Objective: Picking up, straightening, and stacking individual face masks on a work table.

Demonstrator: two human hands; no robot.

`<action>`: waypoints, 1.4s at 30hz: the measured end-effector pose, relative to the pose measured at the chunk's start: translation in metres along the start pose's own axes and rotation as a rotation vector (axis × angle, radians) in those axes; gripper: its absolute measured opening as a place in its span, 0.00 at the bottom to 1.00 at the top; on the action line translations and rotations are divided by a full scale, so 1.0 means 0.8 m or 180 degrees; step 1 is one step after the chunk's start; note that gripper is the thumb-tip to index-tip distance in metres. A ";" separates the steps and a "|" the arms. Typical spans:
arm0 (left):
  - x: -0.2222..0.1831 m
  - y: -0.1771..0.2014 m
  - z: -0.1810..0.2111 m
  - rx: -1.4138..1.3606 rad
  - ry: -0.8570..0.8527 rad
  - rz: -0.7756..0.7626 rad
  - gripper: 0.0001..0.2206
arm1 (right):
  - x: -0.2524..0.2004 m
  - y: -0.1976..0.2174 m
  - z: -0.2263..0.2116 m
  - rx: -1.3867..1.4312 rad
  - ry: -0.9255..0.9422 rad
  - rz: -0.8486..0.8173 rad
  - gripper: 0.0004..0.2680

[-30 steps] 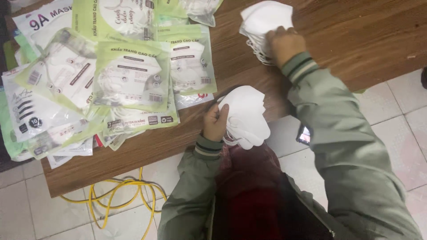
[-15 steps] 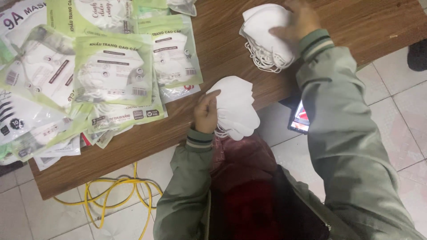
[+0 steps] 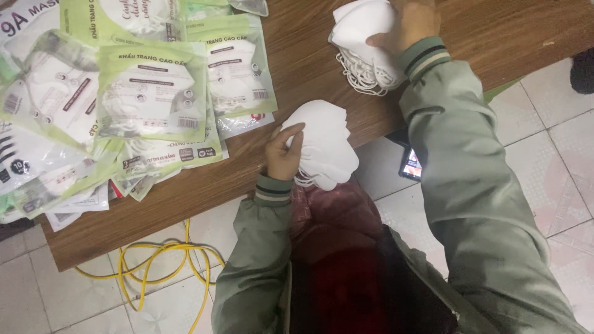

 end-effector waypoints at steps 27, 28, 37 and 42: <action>0.001 0.000 -0.001 -0.0081 0.0043 0.0012 0.08 | -0.001 -0.008 -0.010 -0.0508 0.0214 0.0645 0.28; 0.002 0.001 -0.001 -0.0035 -0.0019 0.0041 0.08 | -0.001 -0.007 -0.009 -0.0452 0.0469 0.1132 0.20; 0.005 0.005 0.011 -0.0320 0.0100 0.0078 0.08 | -0.114 0.099 -0.067 0.2547 0.1851 0.1605 0.04; 0.007 0.008 0.010 -0.0421 0.0273 0.0058 0.08 | -0.168 0.098 -0.114 0.3047 0.1656 0.1021 0.10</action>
Point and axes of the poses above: each hand's wrist, its own x-axis towards the middle knuckle, its own y-axis out of the back of the hand, z = x × y, the point moved 8 cm from there along x, towards the middle knuckle, and after that the axes turned 8 degrees about -z, right-handed, at the moved point
